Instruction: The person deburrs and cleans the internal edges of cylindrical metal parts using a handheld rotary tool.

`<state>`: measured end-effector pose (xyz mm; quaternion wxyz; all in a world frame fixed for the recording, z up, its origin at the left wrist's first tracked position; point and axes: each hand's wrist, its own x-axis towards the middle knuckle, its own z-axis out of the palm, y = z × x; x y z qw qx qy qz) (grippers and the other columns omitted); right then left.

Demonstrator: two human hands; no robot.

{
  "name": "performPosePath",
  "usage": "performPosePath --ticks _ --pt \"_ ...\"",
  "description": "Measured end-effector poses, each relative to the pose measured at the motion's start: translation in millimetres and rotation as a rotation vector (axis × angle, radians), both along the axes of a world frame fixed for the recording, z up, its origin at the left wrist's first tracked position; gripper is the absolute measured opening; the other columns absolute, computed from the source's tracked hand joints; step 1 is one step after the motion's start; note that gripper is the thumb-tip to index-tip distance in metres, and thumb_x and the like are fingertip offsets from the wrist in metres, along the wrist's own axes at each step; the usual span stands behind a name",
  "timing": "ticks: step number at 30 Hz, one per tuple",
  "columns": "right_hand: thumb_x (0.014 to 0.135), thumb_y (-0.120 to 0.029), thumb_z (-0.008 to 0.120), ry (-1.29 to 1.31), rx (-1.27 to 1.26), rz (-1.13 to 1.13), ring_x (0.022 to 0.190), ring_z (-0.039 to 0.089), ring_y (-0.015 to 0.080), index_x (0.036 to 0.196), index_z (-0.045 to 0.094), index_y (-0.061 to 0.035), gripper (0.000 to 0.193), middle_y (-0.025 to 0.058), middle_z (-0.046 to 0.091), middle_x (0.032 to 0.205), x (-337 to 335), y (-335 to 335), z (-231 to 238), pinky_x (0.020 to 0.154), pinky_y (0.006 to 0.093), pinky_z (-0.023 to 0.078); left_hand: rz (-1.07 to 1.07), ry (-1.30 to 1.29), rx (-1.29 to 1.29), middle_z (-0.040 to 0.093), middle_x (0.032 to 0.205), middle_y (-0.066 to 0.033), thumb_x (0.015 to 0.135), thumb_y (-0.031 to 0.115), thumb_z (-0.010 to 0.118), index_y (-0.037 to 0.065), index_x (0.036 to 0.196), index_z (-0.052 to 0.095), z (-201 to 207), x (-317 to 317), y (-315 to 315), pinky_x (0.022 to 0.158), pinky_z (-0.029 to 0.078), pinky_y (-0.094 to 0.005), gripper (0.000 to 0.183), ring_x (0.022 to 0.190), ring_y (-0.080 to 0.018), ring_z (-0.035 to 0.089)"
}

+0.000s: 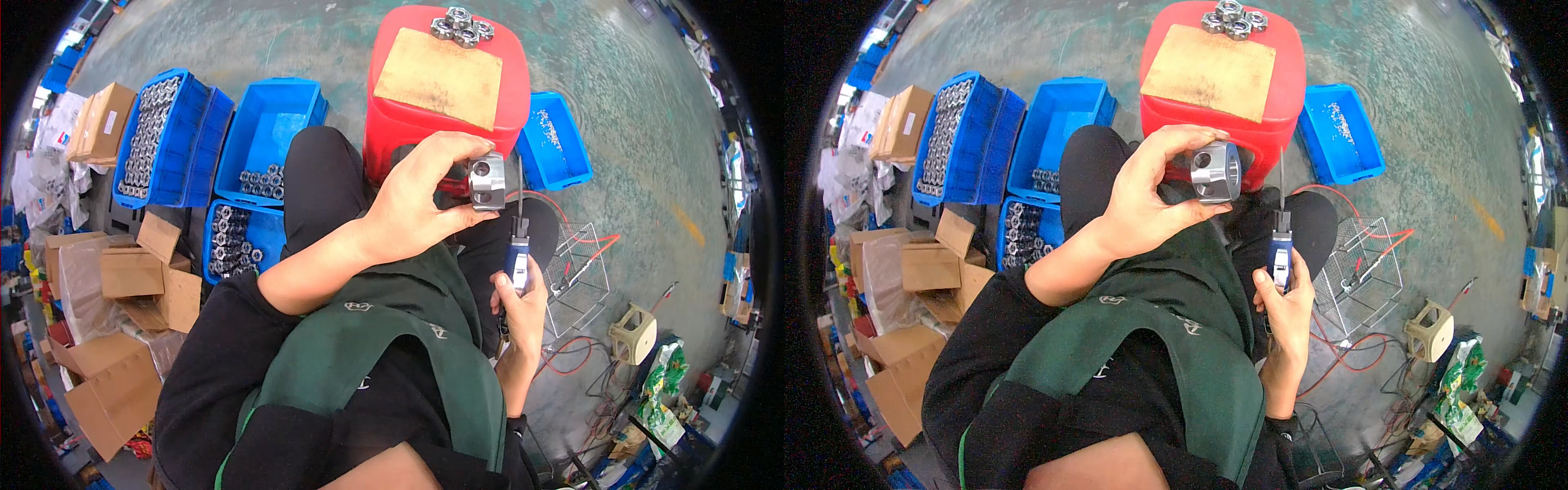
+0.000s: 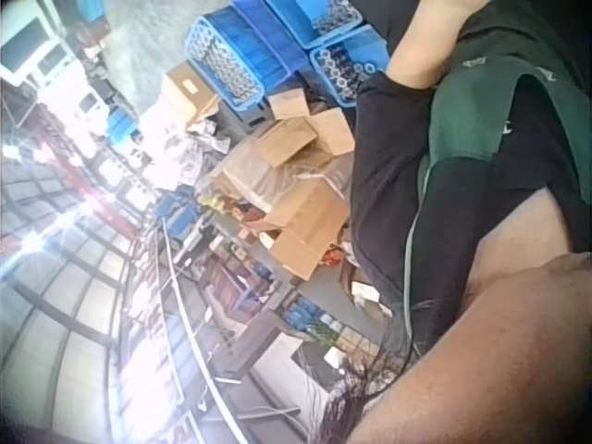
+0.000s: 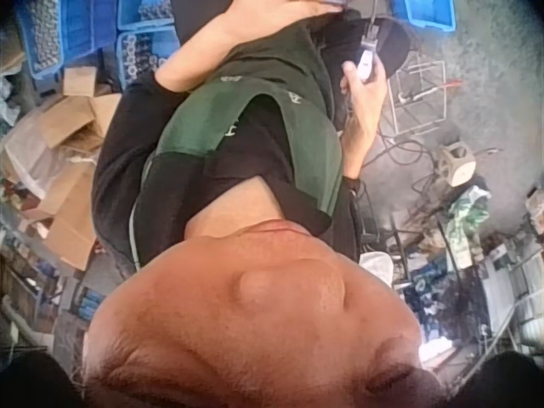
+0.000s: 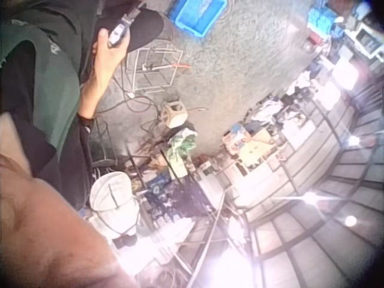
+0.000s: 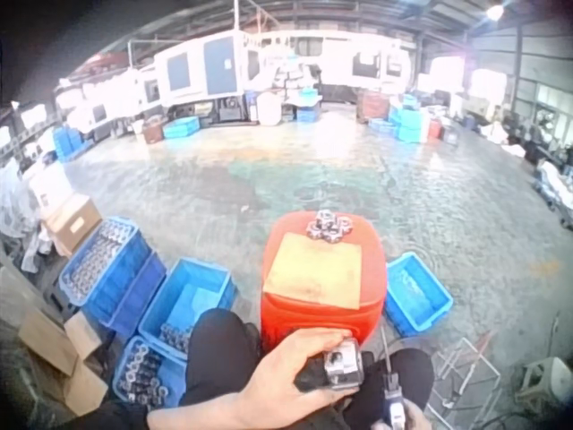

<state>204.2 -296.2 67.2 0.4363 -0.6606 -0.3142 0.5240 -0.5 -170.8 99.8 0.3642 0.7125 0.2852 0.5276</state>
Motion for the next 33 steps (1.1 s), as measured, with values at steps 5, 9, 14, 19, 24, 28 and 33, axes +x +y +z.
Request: performPosePath --ticks 5,9,14,19,24,28,33 --pt "0.079 -0.015 0.075 -0.008 0.005 0.006 0.054 0.053 0.0085 0.133 0.038 0.005 0.068 0.0052 0.06 0.081 -2 -1 -2 0.047 0.0216 0.043 0.083 0.091 0.231 0.055 0.119 -0.015 0.066 0.006 0.08 0.004 0.119 0.052 0 -6 2 0.091 0.046 -0.0352 0.06 0.109 -0.0271 0.055" --pt "0.079 -0.016 0.075 -0.02 -0.007 0.019 0.054 0.053 0.0085 0.133 0.038 0.0054 0.069 0.0053 0.06 0.081 -4 0 1 0.047 0.0215 0.043 0.112 0.043 0.259 0.055 0.116 -0.0156 0.066 0.008 0.08 0.004 0.119 0.053 -5 -6 1 0.088 0.047 -0.0359 0.059 0.106 -0.03 0.055" --pt "0.079 -0.016 0.075 -0.025 -0.013 0.021 0.054 0.053 0.0085 0.133 0.038 0.0054 0.069 0.0055 0.061 0.081 -7 1 4 0.047 0.0209 0.043 0.112 0.096 0.313 0.054 0.114 -0.0132 0.066 0.006 0.079 0.003 0.118 0.054 0 -13 2 0.085 0.049 -0.0361 0.057 0.103 -0.0274 0.057" --pt "0.079 -0.017 0.075 -0.03 -0.012 0.023 0.054 0.053 0.0084 0.133 0.038 0.0054 0.069 0.0053 0.061 0.081 -9 3 2 0.047 0.0208 0.043 -0.012 -0.031 0.01 0.056 0.112 -0.0107 0.07 0.004 0.077 0.003 0.12 0.054 -1 -15 -1 0.088 0.048 -0.035 0.055 0.1 -0.0231 0.058" --pt "0.079 -0.018 0.076 -0.047 -0.015 0.051 0.054 0.053 0.0081 0.132 0.04 0.0051 0.068 0.0041 0.06 0.078 -9 5 1 0.047 0.0208 0.043 -0.398 -0.477 -0.421 0.051 0.123 -0.0071 0.076 0.002 0.074 0.003 0.131 0.043 -5 -17 -1 0.095 0.044 -0.0331 0.063 0.113 -0.0184 0.053" --pt "0.08 -0.02 0.074 -0.051 -0.013 0.076 0.053 0.054 0.0099 0.132 0.038 0.0036 0.067 0.0071 0.062 0.081 -9 6 -1 0.045 0.022 0.043 -0.435 -0.668 -0.571 0.05 0.127 -0.0153 0.08 0.024 0.074 0.002 0.137 0.031 -2 -15 -3 0.099 0.042 -0.037 0.075 0.115 -0.0259 0.052" --pt "0.078 -0.018 0.076 -0.012 -0.013 0.03 0.054 0.052 0.0076 0.129 0.043 0.0041 0.065 0.0032 0.059 0.079 -12 8 1 0.046 0.0202 0.042 -0.595 -0.845 -0.764 0.051 0.124 -0.0225 0.095 0.034 0.052 0.003 0.136 0.034 0 -18 -2 0.093 0.047 -0.0423 0.055 0.102 -0.0331 0.059"
